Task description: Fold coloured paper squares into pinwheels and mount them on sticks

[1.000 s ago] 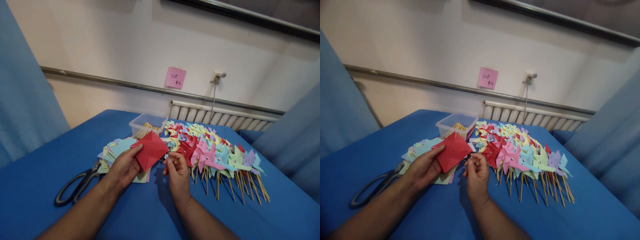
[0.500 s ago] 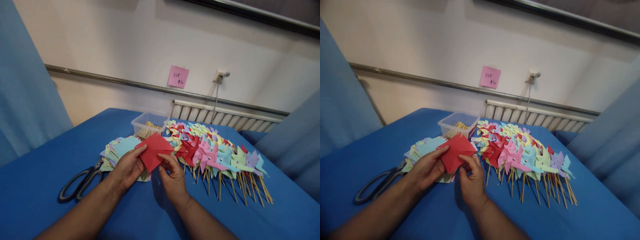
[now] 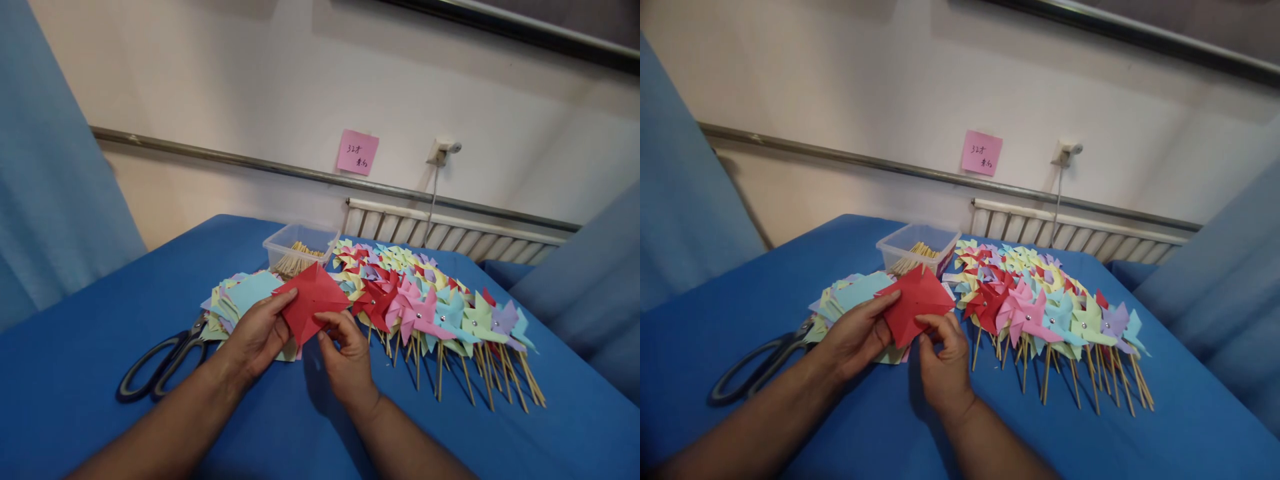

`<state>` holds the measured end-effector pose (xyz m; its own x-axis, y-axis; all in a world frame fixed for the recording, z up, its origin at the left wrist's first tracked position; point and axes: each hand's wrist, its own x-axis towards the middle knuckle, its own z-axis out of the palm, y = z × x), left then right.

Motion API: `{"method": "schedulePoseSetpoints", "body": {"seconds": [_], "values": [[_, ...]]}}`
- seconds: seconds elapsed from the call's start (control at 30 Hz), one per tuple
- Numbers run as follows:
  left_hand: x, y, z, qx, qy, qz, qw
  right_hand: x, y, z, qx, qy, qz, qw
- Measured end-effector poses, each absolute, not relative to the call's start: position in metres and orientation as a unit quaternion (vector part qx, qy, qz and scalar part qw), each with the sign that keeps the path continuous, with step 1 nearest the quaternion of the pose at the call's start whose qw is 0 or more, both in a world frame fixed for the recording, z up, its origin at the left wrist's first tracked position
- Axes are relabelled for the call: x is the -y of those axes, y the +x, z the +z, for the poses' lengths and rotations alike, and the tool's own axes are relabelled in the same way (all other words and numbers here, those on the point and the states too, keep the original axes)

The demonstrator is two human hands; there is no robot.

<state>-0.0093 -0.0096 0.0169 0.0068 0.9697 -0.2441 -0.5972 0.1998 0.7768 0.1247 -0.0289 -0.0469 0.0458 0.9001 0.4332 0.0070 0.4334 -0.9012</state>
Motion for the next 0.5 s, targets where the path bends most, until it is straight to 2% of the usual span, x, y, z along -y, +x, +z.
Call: {"method": "schedulePoseSetpoints", "body": {"seconds": [0.37,0.5], "values": [[0.0106,-0.0107,0.0128,-0.382,0.262,0.575,0.675,0.0317,0.1247,-0.0456,0.588,-0.41,0.345,0.606],[0.0105,-0.0113,0.0107,-0.379,0.274,0.574,0.672,0.029,0.1243,-0.0505,0.576,-0.402,0.37,0.608]]}}
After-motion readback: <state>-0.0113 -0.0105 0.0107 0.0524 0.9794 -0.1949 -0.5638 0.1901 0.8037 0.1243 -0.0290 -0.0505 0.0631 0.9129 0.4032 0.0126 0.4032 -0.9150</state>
